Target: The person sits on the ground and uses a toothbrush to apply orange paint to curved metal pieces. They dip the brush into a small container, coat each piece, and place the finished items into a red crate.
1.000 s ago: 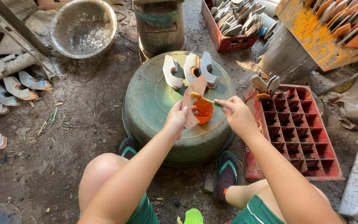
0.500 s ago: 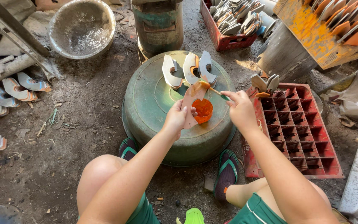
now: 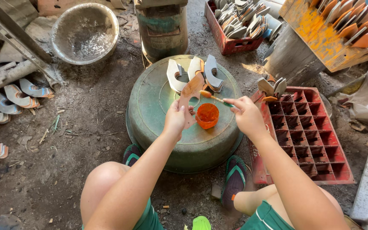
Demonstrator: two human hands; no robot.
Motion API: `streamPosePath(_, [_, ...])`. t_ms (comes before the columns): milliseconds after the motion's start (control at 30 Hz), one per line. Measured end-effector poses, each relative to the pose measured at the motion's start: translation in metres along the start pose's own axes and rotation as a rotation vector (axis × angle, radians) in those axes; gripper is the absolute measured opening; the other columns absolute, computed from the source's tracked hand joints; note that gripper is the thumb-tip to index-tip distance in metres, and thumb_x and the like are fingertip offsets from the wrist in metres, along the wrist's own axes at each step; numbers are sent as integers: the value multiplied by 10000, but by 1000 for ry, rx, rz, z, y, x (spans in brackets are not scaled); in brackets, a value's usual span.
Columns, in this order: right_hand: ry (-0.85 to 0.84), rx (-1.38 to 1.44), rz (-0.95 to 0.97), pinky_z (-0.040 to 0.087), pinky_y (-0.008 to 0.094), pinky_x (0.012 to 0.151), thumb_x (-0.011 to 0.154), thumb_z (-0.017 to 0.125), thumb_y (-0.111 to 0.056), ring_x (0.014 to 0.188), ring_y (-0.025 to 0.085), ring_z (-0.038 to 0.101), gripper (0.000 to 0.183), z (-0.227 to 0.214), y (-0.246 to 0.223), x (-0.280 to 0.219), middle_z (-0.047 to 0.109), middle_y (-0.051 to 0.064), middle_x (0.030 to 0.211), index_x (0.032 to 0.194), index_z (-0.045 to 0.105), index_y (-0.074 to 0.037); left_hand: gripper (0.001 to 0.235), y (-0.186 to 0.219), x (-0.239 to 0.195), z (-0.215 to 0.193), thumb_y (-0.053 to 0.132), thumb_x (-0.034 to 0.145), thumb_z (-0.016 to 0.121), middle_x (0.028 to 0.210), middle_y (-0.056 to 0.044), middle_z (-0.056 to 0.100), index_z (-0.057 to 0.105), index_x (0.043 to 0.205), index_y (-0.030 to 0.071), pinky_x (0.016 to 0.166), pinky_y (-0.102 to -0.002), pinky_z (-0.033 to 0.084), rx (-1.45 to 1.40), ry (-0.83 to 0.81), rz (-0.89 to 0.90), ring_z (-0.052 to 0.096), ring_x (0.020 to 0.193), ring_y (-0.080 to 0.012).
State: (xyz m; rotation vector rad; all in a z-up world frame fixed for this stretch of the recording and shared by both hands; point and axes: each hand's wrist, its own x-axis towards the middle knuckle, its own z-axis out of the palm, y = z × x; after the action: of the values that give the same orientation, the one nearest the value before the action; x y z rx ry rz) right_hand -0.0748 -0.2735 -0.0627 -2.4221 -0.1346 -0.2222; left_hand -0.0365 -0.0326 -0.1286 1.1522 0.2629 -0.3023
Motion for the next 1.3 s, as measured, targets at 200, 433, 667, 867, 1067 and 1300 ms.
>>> streamPosePath(200, [-3, 74, 37, 509, 305, 812, 944, 605, 7, 868, 191, 652, 423, -3, 11, 6, 650, 71, 968, 1286, 728, -208, 387, -10, -1, 4, 106, 1065, 379, 1047, -86, 670, 510, 1429, 112, 756, -366, 583, 88, -59, -14, 678, 862, -184])
streamPosePath(433, [-122, 251, 96, 484, 303, 771, 941, 628, 40, 836, 215, 592, 442, 1, 22, 7, 612, 116, 936, 1308, 742, -178, 374, -7, 1, 0, 97, 1061, 379, 1059, -96, 679, 498, 1416, 85, 770, -379, 597, 37, -62, -15, 697, 863, -195])
streamPosePath(667, [5, 30, 3, 529, 301, 764, 927, 581, 56, 841, 194, 670, 434, 4, 4, 0, 661, 71, 947, 1219, 765, -209, 363, -15, 5, -1, 96, 1062, 370, 1050, -118, 675, 496, 1401, 79, 781, -377, 600, 38, -28, -30, 698, 869, -206])
streamPosePath(867, [-38, 30, -146, 531, 337, 781, 888, 580, 69, 857, 226, 673, 474, 29, -12, -14, 643, 91, 971, 1238, 745, -204, 318, -18, 9, -4, 106, 1079, 341, 1073, -132, 669, 497, 1337, 6, 793, -390, 614, 75, 9, 17, 695, 900, -218])
streamPosePath(1067, [7, -71, 54, 519, 347, 745, 982, 601, -17, 804, 219, 648, 368, -13, -1, 4, 632, 76, 959, 1239, 757, -230, 312, -6, -1, -1, 104, 1068, 335, 1071, -126, 658, 491, 1326, 27, 785, -396, 614, 90, 8, -6, 689, 900, -209])
streamPosePath(1300, [4, 50, 76, 496, 353, 737, 950, 677, -79, 801, 245, 608, 356, 10, 25, 4, 623, 99, 944, 1259, 750, -240, 321, -8, -5, 5, 82, 1062, 392, 994, -122, 672, 486, 1364, 30, 744, -356, 590, 188, -58, -32, 687, 842, -208])
